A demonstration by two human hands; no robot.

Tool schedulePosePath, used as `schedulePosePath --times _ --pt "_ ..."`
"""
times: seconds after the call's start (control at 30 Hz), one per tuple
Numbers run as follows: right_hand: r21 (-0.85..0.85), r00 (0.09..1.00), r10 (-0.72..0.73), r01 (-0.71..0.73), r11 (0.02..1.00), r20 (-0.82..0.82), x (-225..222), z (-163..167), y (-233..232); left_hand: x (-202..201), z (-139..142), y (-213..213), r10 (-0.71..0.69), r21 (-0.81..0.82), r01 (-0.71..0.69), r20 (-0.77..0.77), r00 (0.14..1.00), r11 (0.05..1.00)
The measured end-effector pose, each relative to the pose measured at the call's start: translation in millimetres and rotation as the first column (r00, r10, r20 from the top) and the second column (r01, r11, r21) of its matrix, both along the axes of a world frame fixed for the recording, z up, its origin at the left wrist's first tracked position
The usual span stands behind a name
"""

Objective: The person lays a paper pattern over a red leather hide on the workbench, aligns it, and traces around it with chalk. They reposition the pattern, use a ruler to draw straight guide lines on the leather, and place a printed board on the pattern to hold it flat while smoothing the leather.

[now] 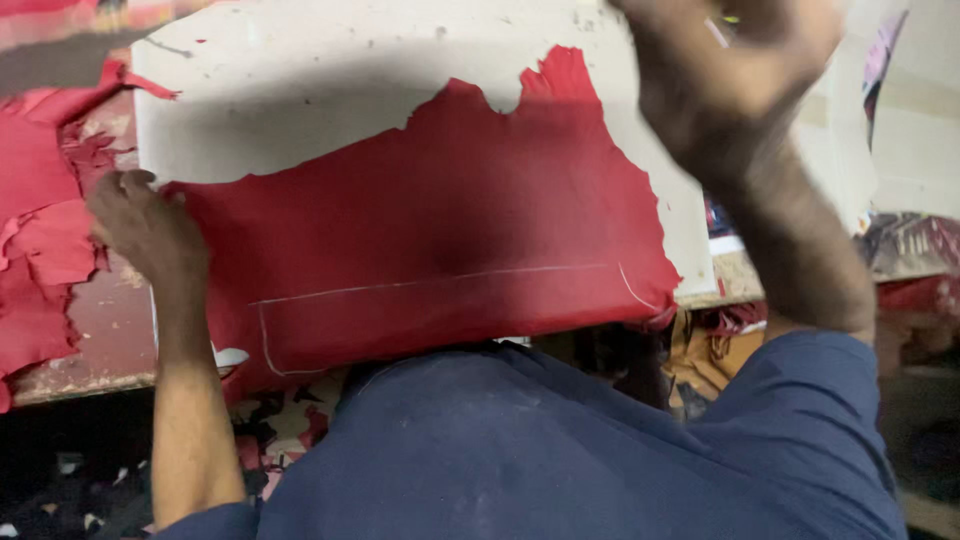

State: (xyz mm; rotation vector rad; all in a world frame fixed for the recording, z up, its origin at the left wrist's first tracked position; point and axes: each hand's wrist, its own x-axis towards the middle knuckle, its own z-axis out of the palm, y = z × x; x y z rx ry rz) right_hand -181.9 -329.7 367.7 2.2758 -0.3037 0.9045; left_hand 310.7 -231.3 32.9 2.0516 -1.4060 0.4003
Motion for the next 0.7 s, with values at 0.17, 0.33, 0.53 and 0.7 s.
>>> schedulePosePath --times 0.17,0.33,0.53,0.7 --pt "0.071 0.995 0.100 -0.100 0.992 0.012 -6.4 -102.7 110.6 -42.7 23.1 102.1 -0.629 -0.592 0.246 -0.620 0.470 0.767" --pt "0.475 0.991 -0.103 0.053 0.878 0.080 8.0 -240.5 166.8 -45.8 16.8 195.6 -0.777 -0.809 -0.105 -0.506 -0.375 0.578" --pt "0.818 0.750 -0.648 0.286 0.498 0.132 10.5 -325.8 204.4 12.2 4.9 227.9 -0.116 -0.127 0.247 -0.992 -0.058 0.961" --pt "0.935 0.548 -0.821 0.182 0.304 0.160 -25.8 -355.1 198.0 22.5 15.4 211.3 -0.104 -0.048 0.285 -0.977 0.185 0.957"
